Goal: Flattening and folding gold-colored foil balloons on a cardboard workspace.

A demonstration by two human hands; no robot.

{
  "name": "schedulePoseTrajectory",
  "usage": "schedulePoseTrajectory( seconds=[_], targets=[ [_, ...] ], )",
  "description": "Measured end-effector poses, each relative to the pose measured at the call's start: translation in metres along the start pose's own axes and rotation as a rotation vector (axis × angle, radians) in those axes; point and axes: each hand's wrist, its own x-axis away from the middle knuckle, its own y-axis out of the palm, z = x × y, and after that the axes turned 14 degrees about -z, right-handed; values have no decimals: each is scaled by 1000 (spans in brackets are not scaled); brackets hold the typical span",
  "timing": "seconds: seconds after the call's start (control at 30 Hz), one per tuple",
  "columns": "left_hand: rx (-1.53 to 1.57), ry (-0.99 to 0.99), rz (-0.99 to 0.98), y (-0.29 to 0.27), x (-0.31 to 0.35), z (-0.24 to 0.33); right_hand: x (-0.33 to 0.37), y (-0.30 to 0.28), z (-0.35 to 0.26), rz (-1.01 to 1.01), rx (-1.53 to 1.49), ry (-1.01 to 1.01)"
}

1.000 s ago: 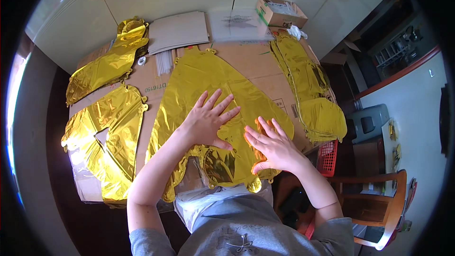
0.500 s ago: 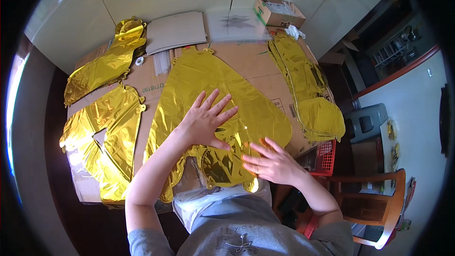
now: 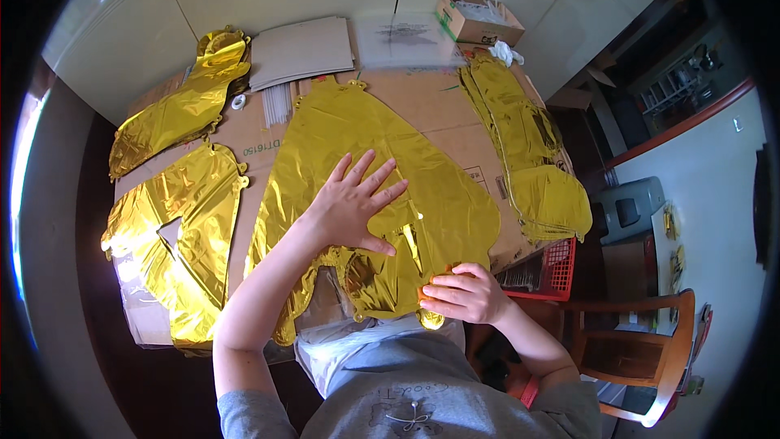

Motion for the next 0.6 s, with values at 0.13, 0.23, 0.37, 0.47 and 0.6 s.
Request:
schedulePoseTrajectory(
  seconds=[0.13,0.23,0.37,0.47,0.6],
  targets=[
    [21,26,27,0,0,0,-1,-3,0,13,45,-49],
    [25,23,21,-1,1,0,2,-1,0,26,58,-60],
    [25,28,24,0,0,-1,9,6,-2,42,80,-55],
    [22,28,22,0,0,-1,12,9,-4,61,98,-44],
    [28,27,26,1,0,-1,17,17,-8,91,114,8]
  ],
)
